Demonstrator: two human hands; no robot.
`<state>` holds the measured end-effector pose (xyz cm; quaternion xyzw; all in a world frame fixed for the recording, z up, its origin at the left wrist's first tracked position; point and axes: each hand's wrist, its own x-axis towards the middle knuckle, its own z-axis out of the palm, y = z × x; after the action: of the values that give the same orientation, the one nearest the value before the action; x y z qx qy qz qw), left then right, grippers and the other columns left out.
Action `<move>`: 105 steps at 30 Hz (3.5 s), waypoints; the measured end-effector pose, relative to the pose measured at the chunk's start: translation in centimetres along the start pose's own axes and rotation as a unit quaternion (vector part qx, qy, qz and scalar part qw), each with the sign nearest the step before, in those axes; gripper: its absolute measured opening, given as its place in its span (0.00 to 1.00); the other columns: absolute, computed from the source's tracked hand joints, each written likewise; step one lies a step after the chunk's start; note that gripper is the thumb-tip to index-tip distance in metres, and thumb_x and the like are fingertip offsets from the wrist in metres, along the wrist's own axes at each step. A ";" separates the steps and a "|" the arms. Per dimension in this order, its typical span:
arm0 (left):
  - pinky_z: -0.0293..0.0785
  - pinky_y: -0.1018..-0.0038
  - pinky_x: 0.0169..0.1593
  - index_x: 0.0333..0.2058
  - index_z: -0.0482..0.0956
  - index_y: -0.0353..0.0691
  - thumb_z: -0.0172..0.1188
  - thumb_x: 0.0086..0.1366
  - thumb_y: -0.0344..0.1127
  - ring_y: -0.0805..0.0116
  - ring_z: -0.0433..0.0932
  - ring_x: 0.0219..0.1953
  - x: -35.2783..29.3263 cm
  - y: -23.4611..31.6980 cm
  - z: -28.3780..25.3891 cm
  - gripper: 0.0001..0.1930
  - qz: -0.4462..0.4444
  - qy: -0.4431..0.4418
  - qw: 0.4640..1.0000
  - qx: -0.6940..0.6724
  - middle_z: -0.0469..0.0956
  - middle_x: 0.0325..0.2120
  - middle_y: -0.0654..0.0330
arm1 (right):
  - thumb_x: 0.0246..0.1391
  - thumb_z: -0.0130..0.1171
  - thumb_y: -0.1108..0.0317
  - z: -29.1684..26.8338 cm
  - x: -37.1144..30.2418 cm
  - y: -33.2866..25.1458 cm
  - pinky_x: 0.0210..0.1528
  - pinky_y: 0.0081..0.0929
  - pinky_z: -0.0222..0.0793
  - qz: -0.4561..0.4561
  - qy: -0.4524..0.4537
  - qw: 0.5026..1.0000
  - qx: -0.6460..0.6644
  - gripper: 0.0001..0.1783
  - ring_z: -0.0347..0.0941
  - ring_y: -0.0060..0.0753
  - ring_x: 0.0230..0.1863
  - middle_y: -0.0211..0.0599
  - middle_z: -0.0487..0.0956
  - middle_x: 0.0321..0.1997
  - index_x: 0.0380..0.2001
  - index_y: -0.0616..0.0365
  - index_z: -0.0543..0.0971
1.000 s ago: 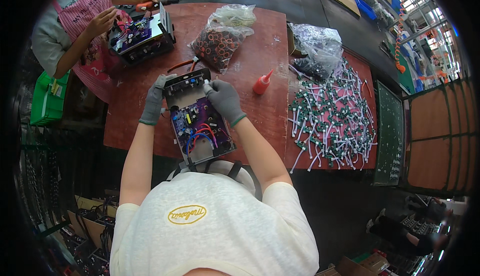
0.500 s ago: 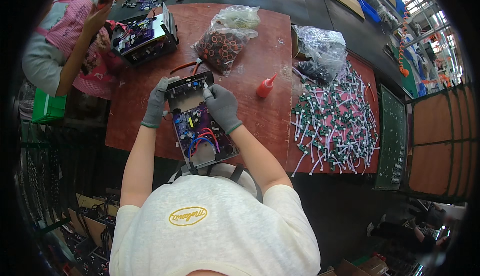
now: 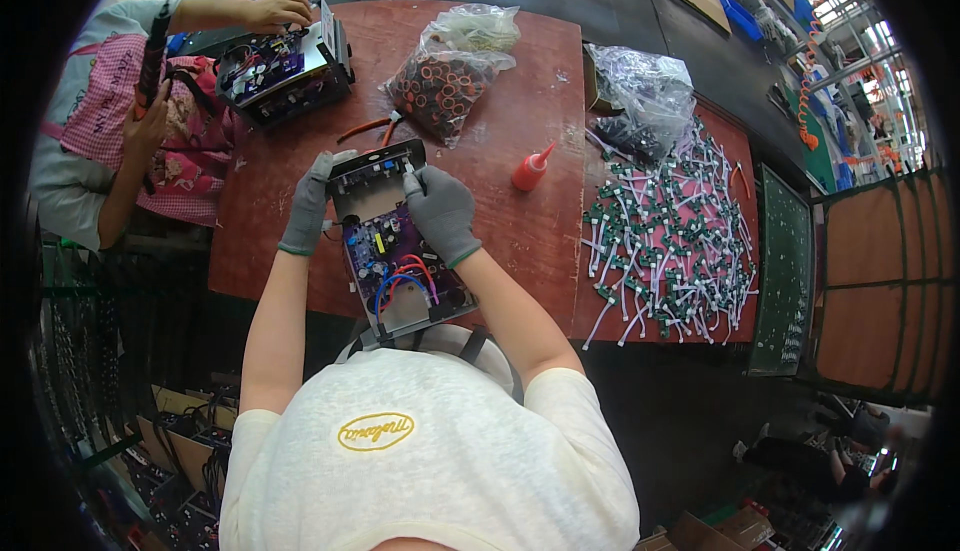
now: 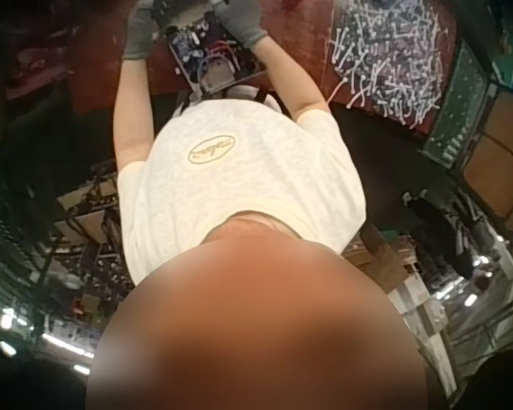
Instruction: Inspecting and assembling the internal components and outer casing of portable welding machines at a workbench.
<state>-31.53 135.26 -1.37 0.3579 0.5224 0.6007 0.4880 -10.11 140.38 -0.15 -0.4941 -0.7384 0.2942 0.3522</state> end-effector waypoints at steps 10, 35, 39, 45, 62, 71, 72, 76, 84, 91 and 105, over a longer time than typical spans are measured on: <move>0.71 0.74 0.56 0.52 0.77 0.31 0.45 0.73 0.53 0.70 0.77 0.48 -0.2 0.3 0.2 0.28 0.011 -0.015 1.000 0.023 0.80 0.47 0.56 | 0.58 0.58 0.59 0.3 -0.1 0.1 0.27 0.43 0.67 -0.050 0.031 0.998 -0.017 0.14 0.75 0.52 0.25 0.45 0.77 0.21 0.24 0.57 0.78; 0.70 0.73 0.56 0.52 0.78 0.34 0.43 0.73 0.54 0.70 0.77 0.49 0.1 0.0 0.0 0.28 0.030 -0.013 0.997 0.072 0.80 0.47 0.58 | 0.56 0.59 0.58 0.2 0.2 0.0 0.30 0.47 0.70 -0.017 0.000 0.999 -0.034 0.13 0.77 0.52 0.28 0.45 0.78 0.25 0.24 0.55 0.77; 0.71 0.73 0.55 0.51 0.78 0.35 0.43 0.74 0.53 0.71 0.77 0.48 0.2 0.0 0.0 0.27 0.033 -0.023 0.996 0.076 0.80 0.47 0.59 | 0.56 0.58 0.58 0.4 0.3 0.0 0.29 0.47 0.69 -0.046 0.019 0.997 -0.065 0.13 0.76 0.52 0.27 0.44 0.78 0.25 0.24 0.54 0.76; 0.72 0.73 0.54 0.50 0.78 0.35 0.43 0.74 0.52 0.72 0.78 0.47 0.4 -0.5 -0.6 0.26 0.055 -0.036 0.994 0.090 0.80 0.46 0.59 | 0.56 0.57 0.58 0.6 0.6 0.2 0.29 0.46 0.70 -0.082 0.036 0.990 -0.110 0.12 0.76 0.50 0.27 0.43 0.77 0.24 0.24 0.53 0.76; 0.52 0.53 0.68 0.50 0.75 0.41 0.64 0.56 0.44 0.54 0.63 0.63 -1.7 3.9 6.4 0.24 0.353 0.071 0.671 0.648 0.72 0.53 0.55 | 0.44 0.68 0.72 -2.7 4.8 1.4 0.57 0.39 0.68 -0.252 -0.082 0.964 0.025 0.34 0.72 0.48 0.55 0.46 0.76 0.53 0.58 0.57 0.71; 0.53 0.53 0.69 0.44 0.75 0.43 0.70 0.45 0.45 0.59 0.72 0.48 0.1 2.7 7.9 0.27 0.311 0.096 0.699 0.636 0.72 0.38 0.57 | 0.40 0.69 0.73 -3.0 5.6 1.5 0.51 0.39 0.69 -0.273 -0.085 0.958 0.016 0.30 0.73 0.50 0.48 0.44 0.77 0.45 0.51 0.57 0.74; 0.53 0.53 0.69 0.44 0.75 0.43 0.70 0.45 0.44 0.59 0.72 0.47 0.1 2.7 7.8 0.26 0.314 0.096 0.703 0.630 0.72 0.37 0.57 | 0.39 0.69 0.73 -3.0 5.7 1.4 0.50 0.39 0.69 -0.273 -0.087 0.958 0.014 0.30 0.73 0.50 0.47 0.43 0.77 0.43 0.50 0.57 0.74; 0.54 0.53 0.69 0.43 0.75 0.42 0.70 0.44 0.43 0.58 0.73 0.45 0.1 2.5 7.9 0.26 0.318 0.099 0.713 0.617 0.72 0.36 0.57 | 0.38 0.68 0.74 -3.0 6.0 1.3 0.46 0.41 0.67 -0.282 -0.086 0.956 -0.007 0.28 0.72 0.51 0.43 0.43 0.76 0.39 0.48 0.57 0.75; 0.56 0.55 0.67 0.43 0.75 0.41 0.70 0.45 0.45 0.57 0.73 0.45 0.0 3.1 8.2 0.26 0.333 0.096 0.722 0.599 0.73 0.36 0.57 | 0.42 0.68 0.70 -2.8 5.9 1.8 0.53 0.38 0.69 -0.274 -0.094 0.957 0.001 0.29 0.72 0.49 0.51 0.45 0.76 0.46 0.50 0.59 0.73; 0.72 0.71 0.49 0.47 0.76 0.39 0.61 0.64 0.42 0.62 0.76 0.44 -1.9 2.5 0.2 0.17 0.271 0.177 0.887 0.329 0.77 0.43 0.56 | 0.58 0.60 0.70 -3.6 2.3 3.3 0.62 0.29 0.65 -0.057 -0.132 0.962 0.233 0.28 0.69 0.34 0.61 0.44 0.74 0.60 0.61 0.64 0.68; 0.72 0.82 0.40 0.40 0.79 0.39 0.63 0.64 0.32 0.82 0.74 0.37 -8.0 -3.9 0.4 0.08 0.053 0.164 0.984 0.046 0.78 0.35 0.68 | 0.60 0.55 0.74 -4.3 -3.4 0.2 0.57 0.26 0.69 -0.100 -0.075 0.976 0.177 0.17 0.76 0.31 0.52 0.43 0.80 0.49 0.51 0.68 0.75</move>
<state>-28.14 127.66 -4.50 0.3038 0.6027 0.6514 0.3466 -5.60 137.66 1.42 -0.3241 -0.7449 0.4197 0.4049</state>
